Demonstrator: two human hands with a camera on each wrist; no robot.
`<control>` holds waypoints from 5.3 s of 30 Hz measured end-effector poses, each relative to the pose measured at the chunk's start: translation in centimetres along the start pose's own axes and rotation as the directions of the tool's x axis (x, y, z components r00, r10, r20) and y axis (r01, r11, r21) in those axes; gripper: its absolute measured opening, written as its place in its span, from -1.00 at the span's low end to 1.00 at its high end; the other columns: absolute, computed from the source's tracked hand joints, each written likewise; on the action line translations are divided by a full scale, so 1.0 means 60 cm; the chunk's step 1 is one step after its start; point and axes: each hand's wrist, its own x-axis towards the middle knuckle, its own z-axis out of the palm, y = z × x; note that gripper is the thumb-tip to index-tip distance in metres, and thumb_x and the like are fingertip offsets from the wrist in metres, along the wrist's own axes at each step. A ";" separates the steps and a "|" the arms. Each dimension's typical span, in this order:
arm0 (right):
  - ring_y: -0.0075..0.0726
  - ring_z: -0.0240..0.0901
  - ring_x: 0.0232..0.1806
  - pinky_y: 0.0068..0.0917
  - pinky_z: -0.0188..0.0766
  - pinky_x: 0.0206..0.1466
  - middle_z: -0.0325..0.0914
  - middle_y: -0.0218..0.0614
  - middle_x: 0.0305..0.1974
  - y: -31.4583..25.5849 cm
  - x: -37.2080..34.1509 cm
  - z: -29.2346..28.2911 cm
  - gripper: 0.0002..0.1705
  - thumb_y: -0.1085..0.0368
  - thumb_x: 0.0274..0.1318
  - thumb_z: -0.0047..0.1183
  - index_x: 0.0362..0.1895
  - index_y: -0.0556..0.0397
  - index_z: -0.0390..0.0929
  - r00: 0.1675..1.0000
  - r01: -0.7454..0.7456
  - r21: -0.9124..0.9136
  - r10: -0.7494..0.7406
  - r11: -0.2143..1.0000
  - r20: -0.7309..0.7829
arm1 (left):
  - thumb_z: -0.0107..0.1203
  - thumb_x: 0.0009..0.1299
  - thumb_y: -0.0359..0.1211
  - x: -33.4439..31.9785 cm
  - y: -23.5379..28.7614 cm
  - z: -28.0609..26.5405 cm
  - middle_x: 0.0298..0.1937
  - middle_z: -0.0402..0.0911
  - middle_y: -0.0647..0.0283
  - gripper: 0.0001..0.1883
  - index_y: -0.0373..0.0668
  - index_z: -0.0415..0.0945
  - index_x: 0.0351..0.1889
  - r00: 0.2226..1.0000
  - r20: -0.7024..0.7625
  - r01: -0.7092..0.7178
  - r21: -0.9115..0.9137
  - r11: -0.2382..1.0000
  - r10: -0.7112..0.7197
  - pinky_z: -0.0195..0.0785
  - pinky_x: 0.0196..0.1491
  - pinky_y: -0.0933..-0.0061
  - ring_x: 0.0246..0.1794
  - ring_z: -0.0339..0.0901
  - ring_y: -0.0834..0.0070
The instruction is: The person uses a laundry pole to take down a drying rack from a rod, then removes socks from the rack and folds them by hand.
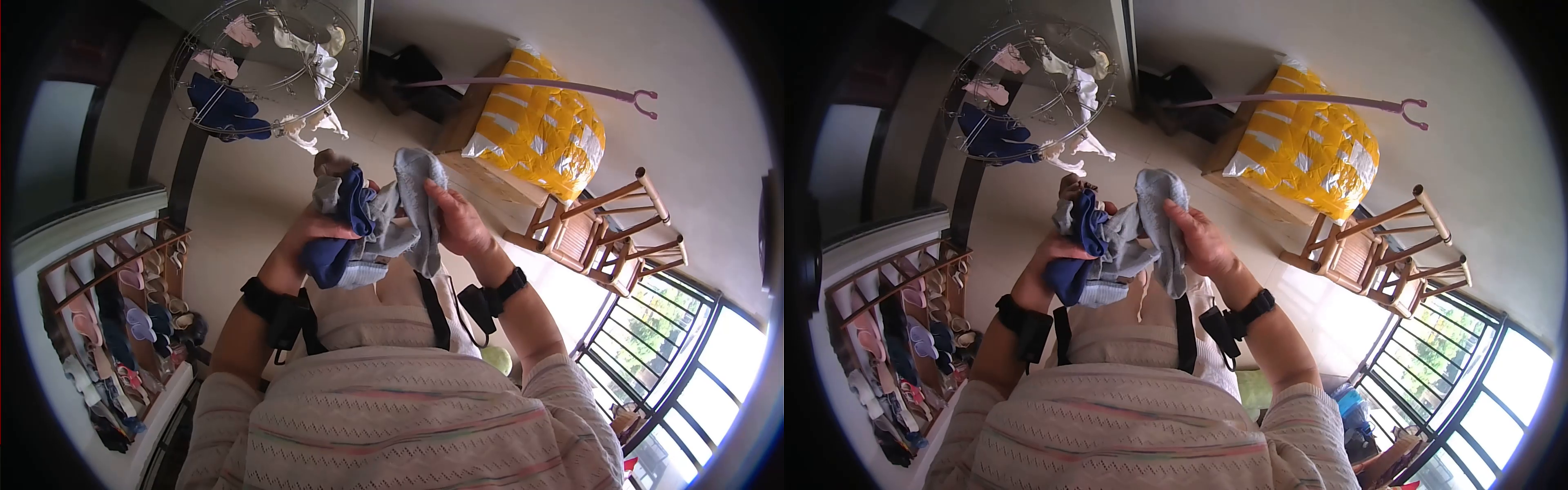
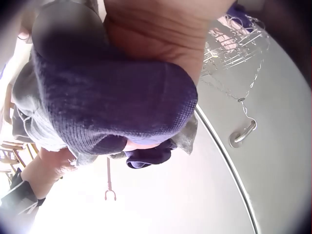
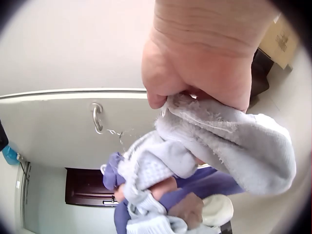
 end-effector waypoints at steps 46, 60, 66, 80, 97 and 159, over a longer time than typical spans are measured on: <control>-0.39 0.39 -0.36 -0.50 0.32 -0.20 0.52 -0.26 -0.41 -0.070 -0.047 -0.155 -0.69 0.24 -0.17 0.11 -0.28 0.14 0.55 0.990 0.123 -0.737 -0.032 0.665 0.136 | 0.14 -0.07 -0.62 0.191 -0.043 0.077 -0.26 0.54 0.25 -0.54 -0.27 0.42 -0.13 0.926 0.018 0.375 0.075 0.924 -0.378 0.34 -0.07 0.49 -0.24 0.50 0.48; -0.38 0.38 -0.45 -0.48 0.31 -0.32 0.52 -0.20 -0.47 -0.066 0.012 -0.097 -0.72 0.26 -0.21 0.09 -0.35 0.16 0.53 0.967 0.088 -0.876 0.172 0.474 0.190 | 0.09 -0.07 -0.51 0.127 -0.002 0.047 -0.26 0.53 0.25 -0.62 -0.29 0.44 -0.21 0.967 0.051 0.252 -0.023 0.967 -0.251 0.35 -0.11 0.53 -0.27 0.49 0.48; -0.32 0.41 -0.41 -0.47 0.34 -0.26 0.51 -0.14 -0.43 -0.022 0.066 -0.035 -0.65 0.28 -0.21 0.06 -0.24 0.16 0.51 0.993 0.117 -0.865 -0.041 0.488 0.111 | 0.14 -0.04 -0.59 0.082 0.045 -0.069 -0.24 0.53 0.27 -0.54 -0.29 0.41 -0.10 0.966 -0.007 0.256 -0.053 0.965 -0.257 0.32 -0.06 0.54 -0.21 0.48 0.52; -0.44 0.33 -0.37 -0.58 0.30 -0.22 0.43 -0.28 -0.44 0.091 0.091 0.025 -0.70 0.32 -0.16 -0.12 -0.30 0.22 0.48 0.978 0.052 -0.532 -0.151 0.845 -0.144 | 0.21 -0.24 -0.57 -0.027 0.137 -0.225 -0.15 0.44 0.23 -0.26 -0.25 0.24 0.03 0.970 -0.128 0.208 0.010 0.978 -0.205 0.29 0.00 0.43 -0.14 0.43 0.41; -0.59 0.38 -0.44 -0.64 0.34 -0.36 0.48 -0.41 -0.42 0.215 -0.283 -0.359 -0.78 0.37 0.02 -0.06 -0.22 0.21 0.45 0.674 0.196 0.006 -0.130 0.981 -0.727 | 0.18 0.01 -0.50 0.259 -0.233 0.167 -0.23 0.48 0.33 -0.59 -0.18 0.41 -0.12 0.848 0.152 0.456 0.281 0.844 -0.508 0.30 -0.09 0.53 -0.22 0.44 0.51; -0.52 0.45 -0.39 -0.56 0.45 -0.33 0.49 -0.40 -0.36 0.028 -0.501 -0.598 -0.82 0.36 0.13 -0.08 -0.17 0.09 0.41 0.685 0.638 0.252 -0.387 0.728 -0.617 | 0.20 0.10 -0.45 0.298 -0.437 0.455 -0.37 0.56 0.38 -0.77 -0.30 0.54 -0.27 0.578 0.332 0.363 0.714 0.599 -0.745 0.31 -0.21 0.67 -0.37 0.43 0.69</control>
